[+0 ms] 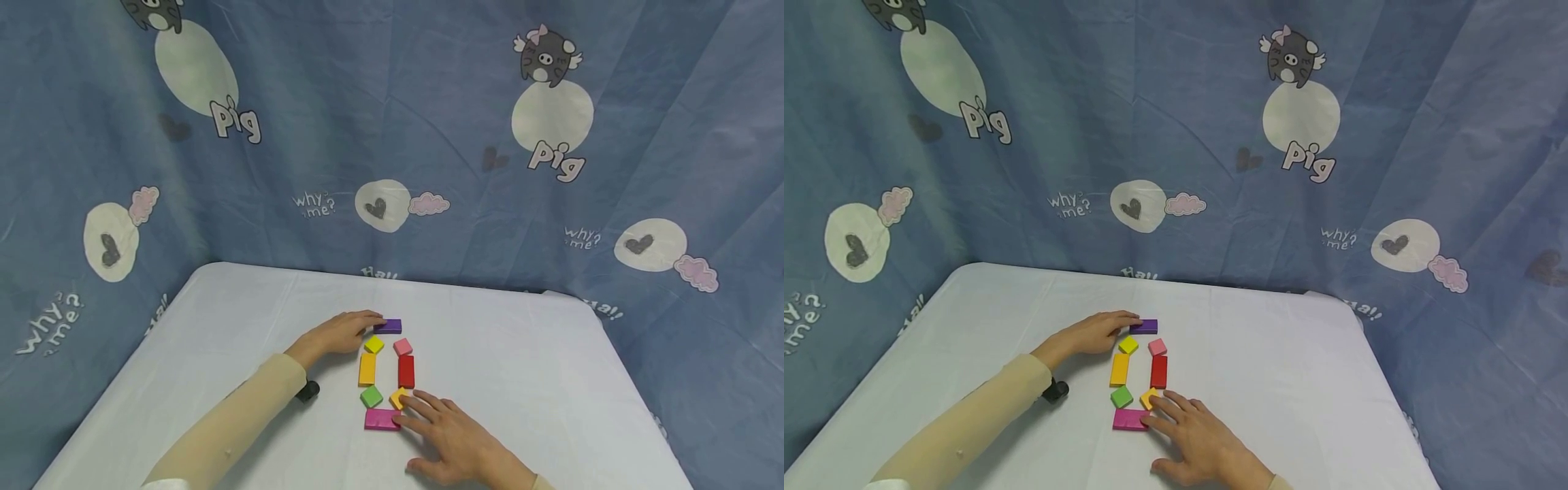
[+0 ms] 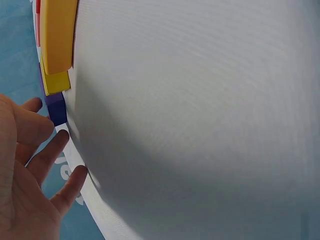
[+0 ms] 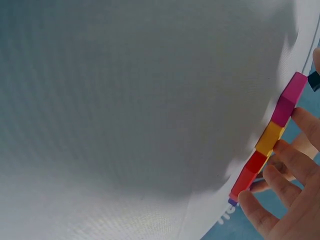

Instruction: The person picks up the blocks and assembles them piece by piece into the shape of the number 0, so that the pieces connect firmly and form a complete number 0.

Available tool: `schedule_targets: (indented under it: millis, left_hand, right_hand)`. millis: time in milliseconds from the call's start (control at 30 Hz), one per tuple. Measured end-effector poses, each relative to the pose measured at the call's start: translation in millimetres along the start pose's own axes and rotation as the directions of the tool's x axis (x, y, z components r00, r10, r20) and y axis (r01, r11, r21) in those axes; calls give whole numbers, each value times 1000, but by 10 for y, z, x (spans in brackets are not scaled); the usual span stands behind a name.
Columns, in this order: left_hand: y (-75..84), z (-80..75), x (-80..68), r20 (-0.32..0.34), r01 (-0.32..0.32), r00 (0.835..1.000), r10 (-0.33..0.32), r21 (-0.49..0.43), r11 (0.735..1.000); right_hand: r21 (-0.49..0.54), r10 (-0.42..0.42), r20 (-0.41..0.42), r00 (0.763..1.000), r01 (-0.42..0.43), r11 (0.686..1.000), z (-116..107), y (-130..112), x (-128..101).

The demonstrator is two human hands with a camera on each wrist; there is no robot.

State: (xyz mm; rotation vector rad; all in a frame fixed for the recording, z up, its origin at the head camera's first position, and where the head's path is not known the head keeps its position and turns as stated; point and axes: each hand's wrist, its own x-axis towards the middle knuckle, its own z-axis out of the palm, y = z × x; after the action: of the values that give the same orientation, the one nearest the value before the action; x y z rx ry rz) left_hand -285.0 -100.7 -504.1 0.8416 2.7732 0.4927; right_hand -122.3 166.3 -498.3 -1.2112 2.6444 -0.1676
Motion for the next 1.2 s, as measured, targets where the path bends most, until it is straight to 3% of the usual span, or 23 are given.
schedule_targets:
  millis: [567, 833, 1200]
  left_hand:
    - [-4, 7, 37, 18, -30, 999, 31, -13, 999]
    - [44, -37, 24, 7, -87, 996, 87, -11, 996]
    - [52, -40, 41, 34, -87, 996, 86, 9, 996]
  right_hand:
    - [2, -17, -6, 1000, 17, 1000, -10, 21, -5]
    - [5, -15, -18, 1000, 15, 1000, 3, 24, -7]
    - [9, -16, -16, 1000, 16, 1000, 1, 28, -9]
